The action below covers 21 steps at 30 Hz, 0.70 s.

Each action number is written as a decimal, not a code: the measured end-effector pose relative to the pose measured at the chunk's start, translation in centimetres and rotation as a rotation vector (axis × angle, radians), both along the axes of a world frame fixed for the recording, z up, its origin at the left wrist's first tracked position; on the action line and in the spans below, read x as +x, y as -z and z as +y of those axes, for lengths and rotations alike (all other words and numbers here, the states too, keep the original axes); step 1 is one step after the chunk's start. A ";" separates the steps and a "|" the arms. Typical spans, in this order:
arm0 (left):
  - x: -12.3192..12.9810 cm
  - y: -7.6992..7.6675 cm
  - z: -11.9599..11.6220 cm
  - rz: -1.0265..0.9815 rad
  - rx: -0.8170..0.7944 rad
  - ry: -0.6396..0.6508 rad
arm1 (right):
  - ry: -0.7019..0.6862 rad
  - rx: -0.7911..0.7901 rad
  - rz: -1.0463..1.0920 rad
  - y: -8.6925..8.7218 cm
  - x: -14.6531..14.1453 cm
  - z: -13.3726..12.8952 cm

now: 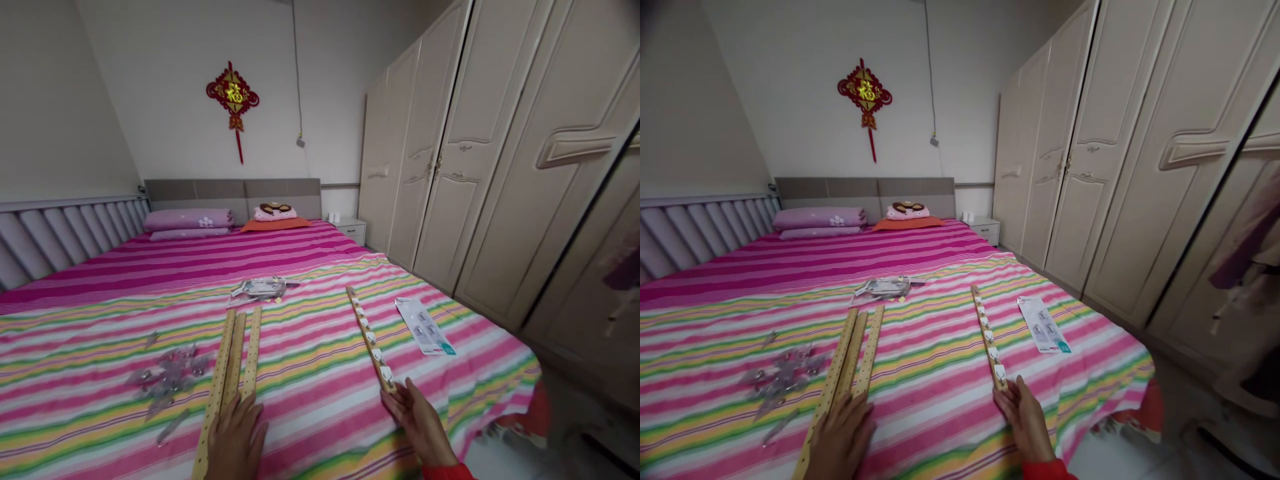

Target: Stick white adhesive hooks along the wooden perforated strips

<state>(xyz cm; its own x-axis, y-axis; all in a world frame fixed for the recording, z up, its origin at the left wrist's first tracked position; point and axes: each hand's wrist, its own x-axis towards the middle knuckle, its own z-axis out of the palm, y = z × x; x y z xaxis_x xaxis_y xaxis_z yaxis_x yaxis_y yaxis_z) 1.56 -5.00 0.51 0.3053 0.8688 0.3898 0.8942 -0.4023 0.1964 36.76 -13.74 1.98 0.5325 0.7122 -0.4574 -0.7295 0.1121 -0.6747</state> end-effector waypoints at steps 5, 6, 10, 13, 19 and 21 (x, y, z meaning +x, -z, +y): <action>0.0 0.6 -0.4 0.004 0.269 0.119 | -0.163 0.062 0.229 -1.0 0.3 1.0; 0.1 0.6 -0.5 0.002 0.313 0.143 | -0.199 0.091 0.258 -1.3 0.2 1.4; 0.2 0.1 -1.0 -0.032 0.388 0.194 | -0.340 0.199 0.336 -1.9 -0.4 3.1; 0.0 -0.4 -1.3 -0.061 0.426 0.208 | -0.315 0.206 0.252 -1.5 -1.0 4.0; -0.6 -1.1 -1.4 -0.088 0.487 0.246 | -0.188 0.127 -0.059 -0.7 -2.4 4.5; -0.5 -1.0 -1.5 -0.105 0.484 0.252 | -0.221 0.129 -0.085 -0.9 -2.9 4.5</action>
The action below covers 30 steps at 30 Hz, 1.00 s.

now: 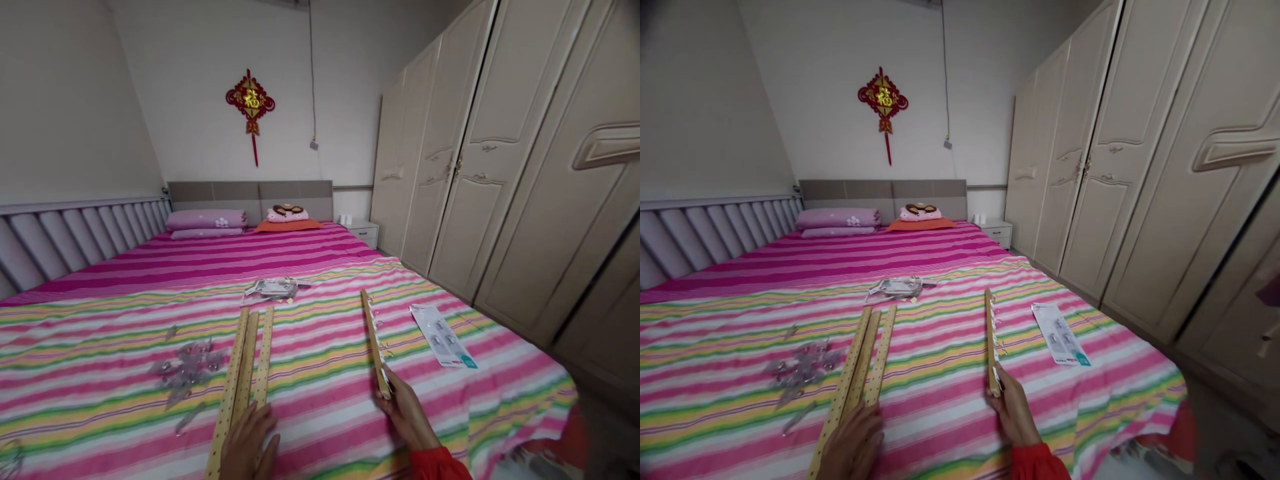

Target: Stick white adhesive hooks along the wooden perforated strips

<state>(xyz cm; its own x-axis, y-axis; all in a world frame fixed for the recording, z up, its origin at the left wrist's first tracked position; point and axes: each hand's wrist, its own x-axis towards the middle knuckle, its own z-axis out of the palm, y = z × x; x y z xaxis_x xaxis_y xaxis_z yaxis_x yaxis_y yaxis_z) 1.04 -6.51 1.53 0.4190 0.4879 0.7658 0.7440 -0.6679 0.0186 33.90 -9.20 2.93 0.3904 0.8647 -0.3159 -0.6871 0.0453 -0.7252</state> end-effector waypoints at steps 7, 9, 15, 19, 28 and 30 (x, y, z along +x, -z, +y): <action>-0.1 1.3 -0.4 -0.120 -0.120 0.039 | -0.100 0.050 -0.026 -0.7 -2.0 0.1; -0.4 1.6 -0.5 -0.188 -0.201 0.047 | -0.091 0.058 -0.031 -0.8 -2.8 0.1; -1.0 0.9 -0.9 -0.536 -0.701 0.078 | -0.056 0.129 -0.021 -1.3 -6.9 0.0; -0.8 -1.6 0.0 -1.020 -1.147 0.114 | -0.173 0.109 -0.084 -3.3 -11.4 0.4; -2.1 -7.9 10.7 -1.802 -1.127 0.166 | -0.523 0.351 -0.518 -5.9 -21.5 6.3; -3.7 -9.1 13.2 -1.831 -1.004 0.112 | -0.569 0.370 -0.595 -5.4 -23.0 7.6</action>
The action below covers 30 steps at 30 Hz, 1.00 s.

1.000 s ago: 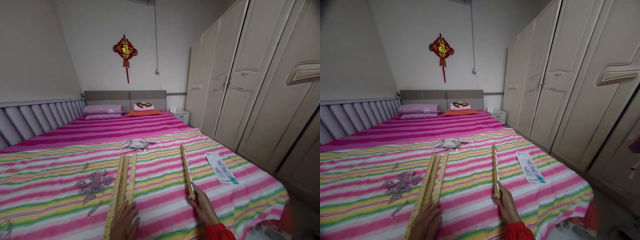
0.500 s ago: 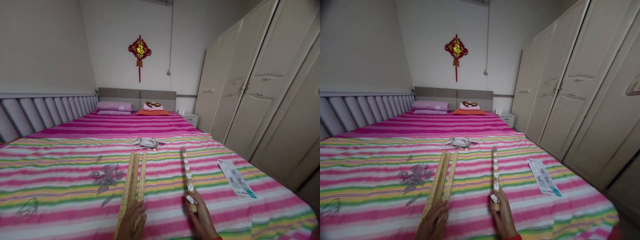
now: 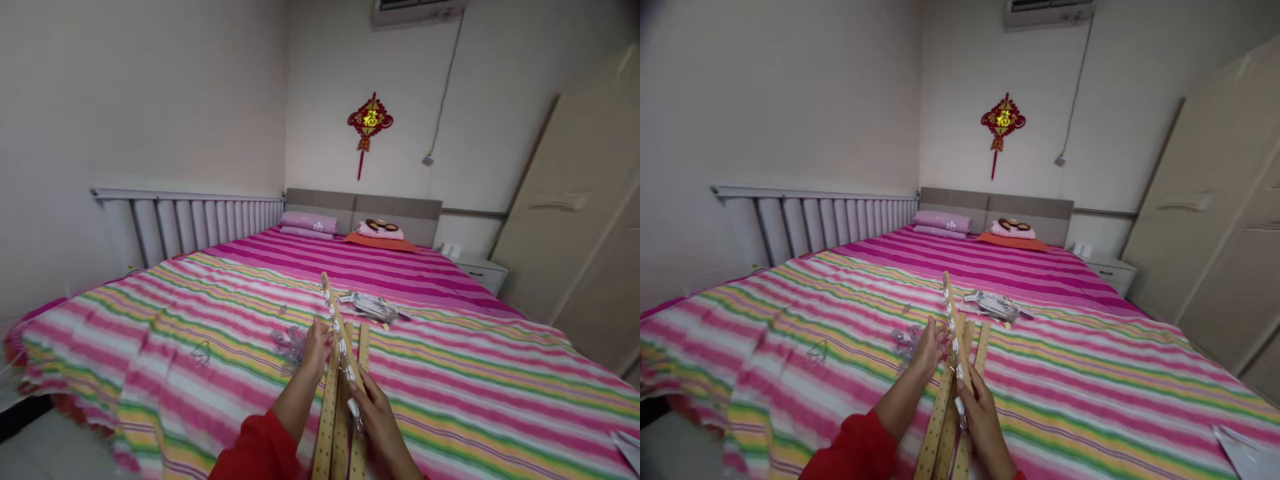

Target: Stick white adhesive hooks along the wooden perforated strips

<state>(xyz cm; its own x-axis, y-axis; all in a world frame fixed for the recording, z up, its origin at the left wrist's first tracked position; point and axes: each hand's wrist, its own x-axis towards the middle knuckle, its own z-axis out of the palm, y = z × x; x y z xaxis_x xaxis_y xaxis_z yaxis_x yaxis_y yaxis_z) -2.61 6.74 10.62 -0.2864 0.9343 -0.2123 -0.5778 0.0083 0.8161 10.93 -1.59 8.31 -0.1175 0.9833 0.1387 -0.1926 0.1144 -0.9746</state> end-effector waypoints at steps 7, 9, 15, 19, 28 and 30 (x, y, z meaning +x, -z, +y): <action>-6.1 -1.3 5.1 0.168 -0.006 -0.214 | -0.125 0.114 -0.271 1.5 -2.6 1.4; -7.5 -0.8 5.8 0.289 -0.015 -0.276 | -0.174 0.141 -0.300 1.6 -3.1 1.4; -11.5 0.2 7.5 0.470 -0.030 -0.407 | -0.264 0.153 -0.317 1.4 -4.0 1.6; -13.8 0.7 8.3 0.486 -0.028 -0.432 | -0.301 0.138 -0.334 1.7 -4.1 2.0; -15.4 2.4 9.1 0.497 -0.022 -0.468 | -0.333 0.086 -0.275 1.9 -4.9 2.4; -15.4 2.5 9.0 0.490 -0.031 -0.467 | -0.332 0.072 -0.258 2.0 -5.0 2.6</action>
<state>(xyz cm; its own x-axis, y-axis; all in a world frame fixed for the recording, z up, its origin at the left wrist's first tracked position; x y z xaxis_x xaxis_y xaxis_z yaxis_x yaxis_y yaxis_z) -18.01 15.78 8.12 -0.7284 0.6848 0.0202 -0.0902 -0.1251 0.9880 5.96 1.05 6.33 -0.4656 0.8754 0.1302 0.0190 0.1570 -0.9874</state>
